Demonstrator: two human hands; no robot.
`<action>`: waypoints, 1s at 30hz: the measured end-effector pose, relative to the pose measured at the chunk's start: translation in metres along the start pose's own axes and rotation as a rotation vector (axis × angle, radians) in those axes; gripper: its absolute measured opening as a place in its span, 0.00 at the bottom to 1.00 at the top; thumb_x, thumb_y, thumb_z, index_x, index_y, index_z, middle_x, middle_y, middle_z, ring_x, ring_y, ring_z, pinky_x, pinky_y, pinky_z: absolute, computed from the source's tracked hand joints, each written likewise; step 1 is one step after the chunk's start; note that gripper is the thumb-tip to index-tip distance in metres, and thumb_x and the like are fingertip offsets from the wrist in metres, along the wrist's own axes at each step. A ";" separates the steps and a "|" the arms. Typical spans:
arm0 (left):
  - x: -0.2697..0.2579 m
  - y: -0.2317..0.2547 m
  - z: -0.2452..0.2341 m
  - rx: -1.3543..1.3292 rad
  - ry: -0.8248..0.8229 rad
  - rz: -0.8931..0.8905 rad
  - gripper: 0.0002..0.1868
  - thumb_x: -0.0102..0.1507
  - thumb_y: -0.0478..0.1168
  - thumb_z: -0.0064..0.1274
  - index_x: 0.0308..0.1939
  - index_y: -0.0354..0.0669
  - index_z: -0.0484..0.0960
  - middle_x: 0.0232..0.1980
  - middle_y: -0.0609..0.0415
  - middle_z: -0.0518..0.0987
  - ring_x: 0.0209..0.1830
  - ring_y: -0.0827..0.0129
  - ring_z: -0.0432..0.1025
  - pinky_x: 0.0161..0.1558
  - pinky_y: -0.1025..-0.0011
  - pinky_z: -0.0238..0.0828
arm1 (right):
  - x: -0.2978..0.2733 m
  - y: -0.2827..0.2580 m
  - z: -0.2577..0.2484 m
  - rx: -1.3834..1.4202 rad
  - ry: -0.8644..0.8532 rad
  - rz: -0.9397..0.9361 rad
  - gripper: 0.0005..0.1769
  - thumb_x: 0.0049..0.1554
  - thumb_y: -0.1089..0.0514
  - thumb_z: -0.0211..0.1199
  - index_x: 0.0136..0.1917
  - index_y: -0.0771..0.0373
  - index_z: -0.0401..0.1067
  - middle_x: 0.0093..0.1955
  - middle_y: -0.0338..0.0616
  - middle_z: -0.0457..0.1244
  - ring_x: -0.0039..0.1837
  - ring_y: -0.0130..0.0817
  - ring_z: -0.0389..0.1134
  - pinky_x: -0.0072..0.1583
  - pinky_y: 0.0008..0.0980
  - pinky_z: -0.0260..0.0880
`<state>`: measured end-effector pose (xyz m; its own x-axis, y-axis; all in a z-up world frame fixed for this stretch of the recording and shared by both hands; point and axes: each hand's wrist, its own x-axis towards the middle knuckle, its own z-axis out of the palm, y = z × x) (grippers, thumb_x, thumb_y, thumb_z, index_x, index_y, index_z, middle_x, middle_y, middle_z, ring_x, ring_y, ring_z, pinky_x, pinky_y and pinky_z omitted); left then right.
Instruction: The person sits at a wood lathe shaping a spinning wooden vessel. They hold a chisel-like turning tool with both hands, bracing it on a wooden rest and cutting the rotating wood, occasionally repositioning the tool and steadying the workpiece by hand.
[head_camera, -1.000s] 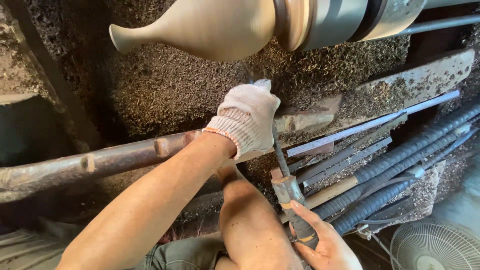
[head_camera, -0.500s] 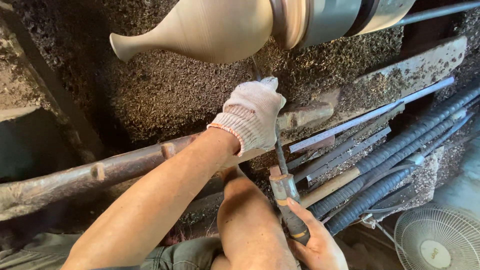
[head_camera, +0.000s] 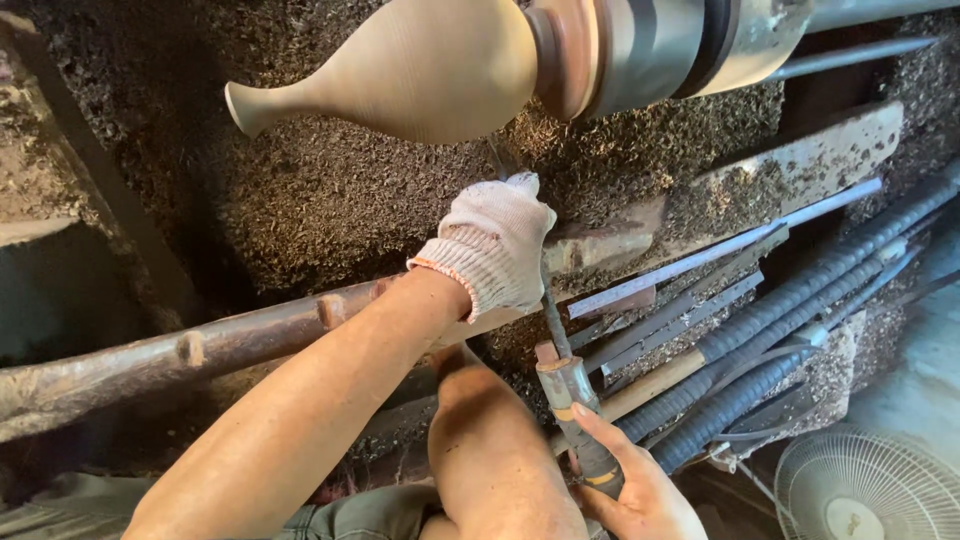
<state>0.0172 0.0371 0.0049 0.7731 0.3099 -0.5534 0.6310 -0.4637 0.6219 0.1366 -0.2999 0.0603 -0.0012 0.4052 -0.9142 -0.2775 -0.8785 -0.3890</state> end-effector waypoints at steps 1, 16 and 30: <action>0.001 -0.001 0.002 0.013 0.006 -0.002 0.18 0.45 0.43 0.67 0.38 0.43 0.86 0.48 0.36 0.77 0.49 0.44 0.75 0.51 0.55 0.75 | 0.001 -0.001 -0.004 -0.138 -0.004 -0.030 0.49 0.50 0.77 0.66 0.80 0.54 0.56 0.58 0.46 0.67 0.60 0.29 0.68 0.64 0.30 0.65; 0.000 0.004 0.004 0.041 -0.041 -0.137 0.16 0.48 0.45 0.64 0.35 0.39 0.87 0.41 0.35 0.81 0.44 0.45 0.79 0.47 0.56 0.77 | 0.011 -0.004 -0.060 -0.097 -0.056 0.106 0.50 0.49 0.74 0.69 0.81 0.53 0.58 0.57 0.42 0.66 0.59 0.27 0.68 0.64 0.27 0.64; 0.002 0.005 -0.004 0.022 -0.043 -0.039 0.18 0.46 0.42 0.65 0.38 0.43 0.87 0.48 0.35 0.77 0.50 0.44 0.76 0.51 0.55 0.75 | 0.002 0.011 0.005 -0.021 0.075 -0.055 0.41 0.54 0.73 0.66 0.77 0.53 0.60 0.53 0.45 0.70 0.58 0.28 0.70 0.62 0.31 0.68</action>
<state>0.0216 0.0386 0.0091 0.7441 0.2921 -0.6008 0.6587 -0.4706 0.5871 0.1285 -0.3074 0.0545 0.0861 0.4338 -0.8969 -0.2549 -0.8607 -0.4407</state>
